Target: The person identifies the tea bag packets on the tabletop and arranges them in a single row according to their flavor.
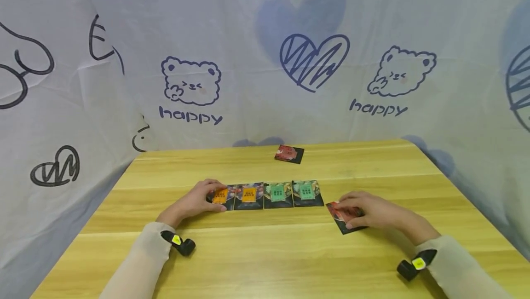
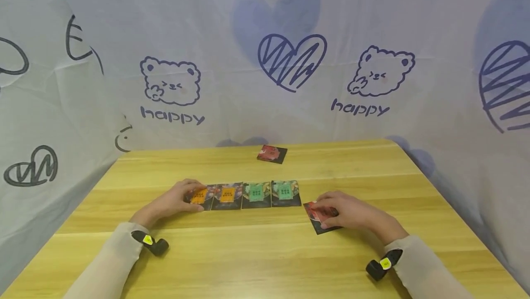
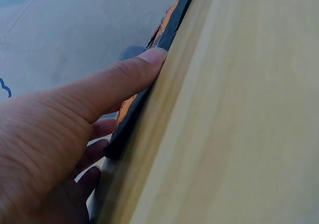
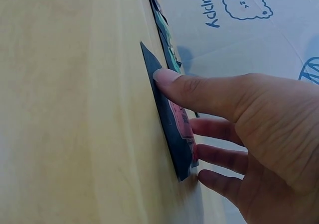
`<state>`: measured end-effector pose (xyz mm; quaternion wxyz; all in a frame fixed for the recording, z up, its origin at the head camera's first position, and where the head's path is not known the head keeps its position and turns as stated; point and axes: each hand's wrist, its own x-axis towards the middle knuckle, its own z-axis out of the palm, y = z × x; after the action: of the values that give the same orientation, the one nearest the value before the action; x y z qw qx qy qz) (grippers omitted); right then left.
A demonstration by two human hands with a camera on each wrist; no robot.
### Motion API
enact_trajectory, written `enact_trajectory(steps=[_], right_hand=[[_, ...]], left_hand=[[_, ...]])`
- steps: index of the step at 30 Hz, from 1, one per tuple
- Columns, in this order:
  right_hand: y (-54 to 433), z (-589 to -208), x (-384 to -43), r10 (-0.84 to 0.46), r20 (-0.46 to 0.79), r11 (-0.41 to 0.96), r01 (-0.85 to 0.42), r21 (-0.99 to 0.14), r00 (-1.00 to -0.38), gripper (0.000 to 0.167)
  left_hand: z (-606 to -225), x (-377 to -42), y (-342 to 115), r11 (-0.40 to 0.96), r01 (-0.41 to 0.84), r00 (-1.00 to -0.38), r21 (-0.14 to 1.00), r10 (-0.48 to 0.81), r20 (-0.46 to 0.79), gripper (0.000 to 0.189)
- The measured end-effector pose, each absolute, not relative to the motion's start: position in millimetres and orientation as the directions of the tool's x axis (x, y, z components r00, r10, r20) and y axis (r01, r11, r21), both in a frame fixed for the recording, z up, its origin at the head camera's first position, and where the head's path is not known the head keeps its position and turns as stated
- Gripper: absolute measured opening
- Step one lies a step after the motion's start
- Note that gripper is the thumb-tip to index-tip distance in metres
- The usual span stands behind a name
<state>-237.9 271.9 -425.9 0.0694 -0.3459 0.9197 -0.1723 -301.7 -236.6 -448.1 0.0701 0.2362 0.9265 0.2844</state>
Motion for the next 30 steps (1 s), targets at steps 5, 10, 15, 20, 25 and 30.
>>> enact_trajectory(steps=[5, 10, 15, 20, 25, 30], right_hand=[[272, -426, -240, -0.653, 0.009, 0.706, -0.612, -0.357, -0.758, 0.054], [272, -430, -243, -0.648, 0.005, 0.712, -0.609, -0.35, -0.761, 0.056], [272, -433, -246, -0.635, 0.005, 0.721, -0.595, -0.355, -0.772, 0.056], [270, -433, -246, -0.619, 0.008, 0.734, -0.581, -0.351, -0.786, 0.057], [270, -432, -251, -0.622, 0.015, 0.732, -0.589, -0.342, -0.783, 0.058], [269, -431, -263, -0.628, 0.021, 0.726, -0.596, -0.342, -0.778, 0.056]], left_hand=[[-447, -303, -237, 0.725, 0.407, -0.875, 0.556, 0.484, 0.01, 0.074], [-449, -303, -239, 0.722, 0.406, -0.875, 0.56, 0.484, 0.01, 0.074], [-450, -303, -238, 0.727, 0.413, -0.876, 0.549, 0.482, 0.021, 0.075], [-452, -299, -237, 0.722, 0.409, -0.875, 0.558, 0.484, 0.014, 0.075], [-452, -300, -238, 0.725, 0.41, -0.874, 0.553, 0.486, 0.01, 0.075], [-449, -302, -237, 0.734, 0.405, -0.878, 0.545, 0.479, 0.007, 0.075]])
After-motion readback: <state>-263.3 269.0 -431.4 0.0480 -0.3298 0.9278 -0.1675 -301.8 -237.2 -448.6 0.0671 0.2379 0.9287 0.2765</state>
